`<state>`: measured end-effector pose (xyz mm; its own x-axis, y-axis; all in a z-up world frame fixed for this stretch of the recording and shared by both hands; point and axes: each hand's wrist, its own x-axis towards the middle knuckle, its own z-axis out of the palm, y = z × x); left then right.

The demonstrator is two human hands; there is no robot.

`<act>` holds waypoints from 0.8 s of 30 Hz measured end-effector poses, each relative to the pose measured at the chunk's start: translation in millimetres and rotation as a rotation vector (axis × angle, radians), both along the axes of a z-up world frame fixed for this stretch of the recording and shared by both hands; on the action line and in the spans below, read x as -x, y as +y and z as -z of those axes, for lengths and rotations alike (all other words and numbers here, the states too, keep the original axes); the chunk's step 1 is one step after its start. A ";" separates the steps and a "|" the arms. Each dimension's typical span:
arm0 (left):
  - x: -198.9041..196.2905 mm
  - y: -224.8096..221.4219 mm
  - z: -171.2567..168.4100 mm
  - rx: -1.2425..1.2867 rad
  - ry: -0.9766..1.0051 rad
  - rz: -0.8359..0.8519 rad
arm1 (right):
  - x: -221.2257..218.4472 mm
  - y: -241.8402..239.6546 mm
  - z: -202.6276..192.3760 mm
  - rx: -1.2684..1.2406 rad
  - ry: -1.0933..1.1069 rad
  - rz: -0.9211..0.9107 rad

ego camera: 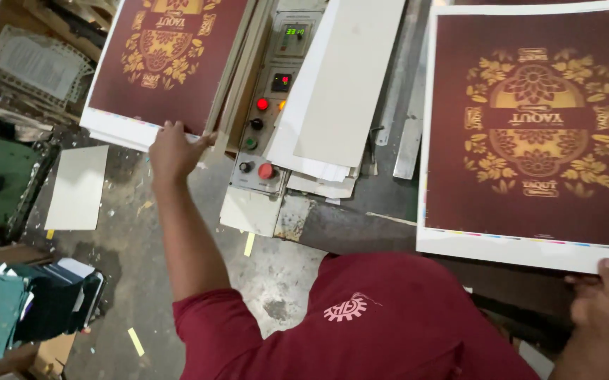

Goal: Operating an industrial printing machine by aligning and feeding printed sheets onto a conveyor belt.

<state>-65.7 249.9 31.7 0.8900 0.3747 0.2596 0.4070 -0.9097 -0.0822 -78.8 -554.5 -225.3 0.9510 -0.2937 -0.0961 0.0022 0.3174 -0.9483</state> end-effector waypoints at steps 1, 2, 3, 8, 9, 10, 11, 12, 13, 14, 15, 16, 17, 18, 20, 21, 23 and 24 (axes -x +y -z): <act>1.7 -0.9 -5.4 0.001 0.005 0.012 | 3.1 -18.1 22.2 0.001 0.005 0.012; 4.1 -2.3 -10.3 0.068 0.051 -0.023 | 7.6 -37.0 44.3 0.034 0.077 0.039; 6.4 -3.6 -15.2 0.134 0.098 -0.059 | 12.8 -56.0 66.4 0.065 0.150 0.066; 9.6 0.9 -40.3 0.198 0.074 -0.014 | 31.3 -41.9 41.7 0.141 0.135 0.069; 10.7 4.1 -45.9 0.152 0.060 0.030 | 31.0 -29.9 26.0 0.178 0.141 0.075; 10.0 2.3 -50.6 0.153 0.062 0.038 | 28.5 -15.3 9.9 0.179 0.143 0.083; 9.5 0.8 -55.4 0.015 0.031 0.009 | 26.0 -0.5 -6.2 0.122 0.116 0.065; 10.5 -0.2 -61.1 -0.125 -0.002 -0.024 | 21.6 15.2 -22.0 0.063 0.087 0.044; 8.7 -7.4 -66.8 -0.126 -0.002 -0.019 | 15.9 21.5 -21.3 0.062 0.087 0.048; 7.0 -14.4 -72.5 -0.248 -0.080 0.016 | 9.0 27.8 -20.7 0.027 0.078 0.028; 5.6 -21.2 -78.2 -0.370 -0.159 0.052 | 2.1 34.4 -20.2 -0.008 0.069 0.007; 1.9 -34.6 -79.6 -0.370 -0.160 0.054 | -9.3 39.0 -16.8 -0.008 0.068 0.009; -1.5 -47.8 -81.2 -0.283 -0.149 0.099 | -20.5 43.8 -13.4 0.023 0.087 -0.001; -5.0 -60.9 -83.0 -0.196 -0.139 0.144 | -32.5 48.6 -10.7 0.055 0.104 -0.012; -13.4 -102.2 -81.4 -0.165 -0.199 0.209 | -62.8 54.5 -11.6 0.068 0.115 -0.007; -17.0 -122.8 -80.4 -0.133 -0.255 0.272 | -78.1 57.2 -12.3 0.081 0.129 -0.004; -21.7 -155.0 -78.3 -0.018 -0.232 0.324 | -105.3 58.8 -19.1 0.058 0.099 -0.049; -24.2 -171.4 -76.7 0.098 -0.203 0.376 | -118.8 59.0 -22.5 0.033 0.073 -0.093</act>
<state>-41.5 78.5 108.4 0.9037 0.0659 0.4230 0.0450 -0.9972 0.0594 40.1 -495.6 -202.8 0.9653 -0.2085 -0.1573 -0.0948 0.2812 -0.9549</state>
